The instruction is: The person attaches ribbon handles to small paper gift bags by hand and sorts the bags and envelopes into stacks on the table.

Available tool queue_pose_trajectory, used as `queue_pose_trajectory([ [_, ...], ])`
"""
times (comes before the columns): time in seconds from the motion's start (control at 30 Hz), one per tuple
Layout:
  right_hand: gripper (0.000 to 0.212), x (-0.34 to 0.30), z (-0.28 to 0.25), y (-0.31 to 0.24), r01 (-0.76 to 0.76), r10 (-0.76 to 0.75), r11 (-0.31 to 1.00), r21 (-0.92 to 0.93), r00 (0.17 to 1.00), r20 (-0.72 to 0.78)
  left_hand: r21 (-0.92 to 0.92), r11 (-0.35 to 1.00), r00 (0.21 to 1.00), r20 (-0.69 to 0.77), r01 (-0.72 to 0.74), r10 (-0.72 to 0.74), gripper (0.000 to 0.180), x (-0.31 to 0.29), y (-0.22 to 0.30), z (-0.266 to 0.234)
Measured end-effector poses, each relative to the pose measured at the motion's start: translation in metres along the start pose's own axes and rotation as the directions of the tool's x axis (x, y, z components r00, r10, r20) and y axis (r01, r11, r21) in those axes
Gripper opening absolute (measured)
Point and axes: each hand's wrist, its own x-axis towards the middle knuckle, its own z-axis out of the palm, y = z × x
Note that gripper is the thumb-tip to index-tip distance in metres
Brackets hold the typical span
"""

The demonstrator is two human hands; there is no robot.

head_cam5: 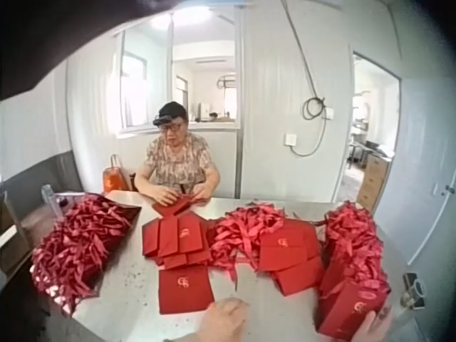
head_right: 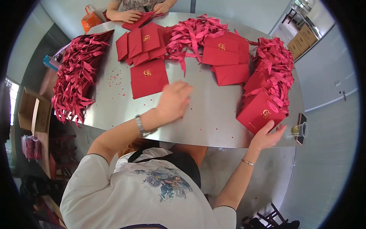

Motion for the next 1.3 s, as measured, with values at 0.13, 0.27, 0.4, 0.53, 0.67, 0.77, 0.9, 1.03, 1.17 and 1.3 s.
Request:
queue_pose_trajectory([
  [0.13,0.057,0.001,-0.008,0.004,0.142,-0.126,0.989,0.039,0.951,-0.281,0.325,0.899,0.95,0.003,0.294,-0.313,0.054,-0.037,-0.044,-0.044],
  [0.27,0.053,-0.001,-0.025,-0.049,0.214,-0.15,0.964,0.157,0.926,-0.347,0.324,0.889,0.917,0.124,0.325,-0.38,0.06,-0.077,-0.043,-0.069],
  [0.4,0.033,-0.039,-0.012,-0.123,0.438,-0.479,0.78,0.447,0.878,-0.026,0.141,0.965,0.961,0.138,0.222,-0.241,0.052,-0.106,-0.024,-0.082],
  [0.53,0.03,-0.081,0.057,-0.21,0.408,-0.76,0.606,0.683,0.549,0.347,0.022,0.98,0.979,0.028,0.2,-0.201,0.041,-0.114,-0.03,-0.093],
  [0.67,0.028,-0.102,0.15,-0.249,0.481,-0.764,0.639,0.601,0.486,0.424,-0.034,0.986,0.984,-0.06,0.164,-0.166,0.038,-0.102,-0.041,-0.101],
  [0.77,0.023,-0.111,0.18,-0.256,0.55,-0.761,0.644,0.532,0.391,0.517,-0.04,0.988,0.987,-0.056,0.146,-0.148,0.039,-0.084,-0.048,-0.1],
  [0.9,0.013,-0.118,0.165,-0.236,0.573,-0.69,0.689,0.444,0.332,0.643,-0.016,0.987,0.987,0.001,0.162,-0.162,0.037,-0.063,-0.071,-0.089],
  [1.03,0.013,-0.112,0.101,-0.2,0.533,-0.719,0.685,0.496,0.386,0.578,-0.019,0.99,0.979,0.15,0.14,-0.136,0.037,-0.044,-0.08,-0.075],
  [1.17,0.015,-0.099,0.055,-0.189,0.576,-0.739,0.67,0.469,0.459,0.492,-0.02,0.994,0.972,0.214,0.107,-0.101,0.038,-0.04,-0.083,-0.067],
  [1.3,0.013,-0.096,0.023,-0.189,0.387,-0.663,0.742,0.548,0.544,0.514,-0.05,0.991,0.978,0.175,0.12,-0.11,0.04,-0.036,-0.083,-0.063],
])
